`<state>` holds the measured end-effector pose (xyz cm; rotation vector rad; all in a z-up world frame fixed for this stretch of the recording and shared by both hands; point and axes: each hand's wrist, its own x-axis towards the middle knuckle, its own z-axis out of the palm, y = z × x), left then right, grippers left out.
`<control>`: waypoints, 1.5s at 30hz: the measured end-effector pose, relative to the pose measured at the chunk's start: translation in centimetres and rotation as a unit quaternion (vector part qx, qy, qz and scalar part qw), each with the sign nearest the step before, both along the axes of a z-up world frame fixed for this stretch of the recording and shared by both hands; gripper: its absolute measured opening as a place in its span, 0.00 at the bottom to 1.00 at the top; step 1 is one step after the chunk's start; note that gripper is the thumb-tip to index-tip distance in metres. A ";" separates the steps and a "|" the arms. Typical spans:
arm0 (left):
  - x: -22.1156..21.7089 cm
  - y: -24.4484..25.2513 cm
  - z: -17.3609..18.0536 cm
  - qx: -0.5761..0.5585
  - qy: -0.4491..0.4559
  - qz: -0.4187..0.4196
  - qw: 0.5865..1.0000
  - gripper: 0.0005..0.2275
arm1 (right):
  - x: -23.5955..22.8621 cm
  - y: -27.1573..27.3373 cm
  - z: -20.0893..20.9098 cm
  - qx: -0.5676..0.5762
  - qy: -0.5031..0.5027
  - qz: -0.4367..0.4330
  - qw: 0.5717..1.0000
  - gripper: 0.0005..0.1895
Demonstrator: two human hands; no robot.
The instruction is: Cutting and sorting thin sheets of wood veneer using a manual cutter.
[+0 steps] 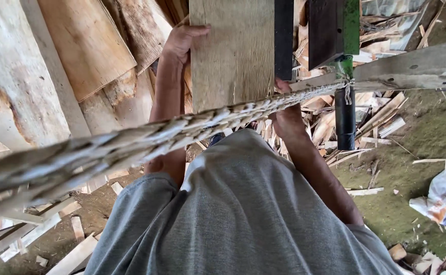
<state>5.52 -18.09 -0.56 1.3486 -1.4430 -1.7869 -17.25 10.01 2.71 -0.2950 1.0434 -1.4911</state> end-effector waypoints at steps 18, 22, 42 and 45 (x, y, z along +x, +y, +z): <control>1.4 3.7 1.6 -0.166 0.253 0.087 0.949 0.22 | -1.8 -3.9 -5.8 -0.015 0.247 0.028 0.968 0.45; -0.9 5.7 1.8 -0.149 0.139 0.200 0.958 0.24 | -0.9 -4.3 0.6 -0.097 0.631 -0.098 0.763 0.43; 3.2 3.9 -0.2 0.128 0.185 0.309 0.924 0.24 | -1.3 -2.1 -1.2 -0.133 0.823 0.037 0.551 0.24; 0.4 5.3 5.7 0.117 0.237 0.332 0.905 0.26 | -2.8 -3.5 -5.2 -0.158 0.820 -0.064 0.546 0.21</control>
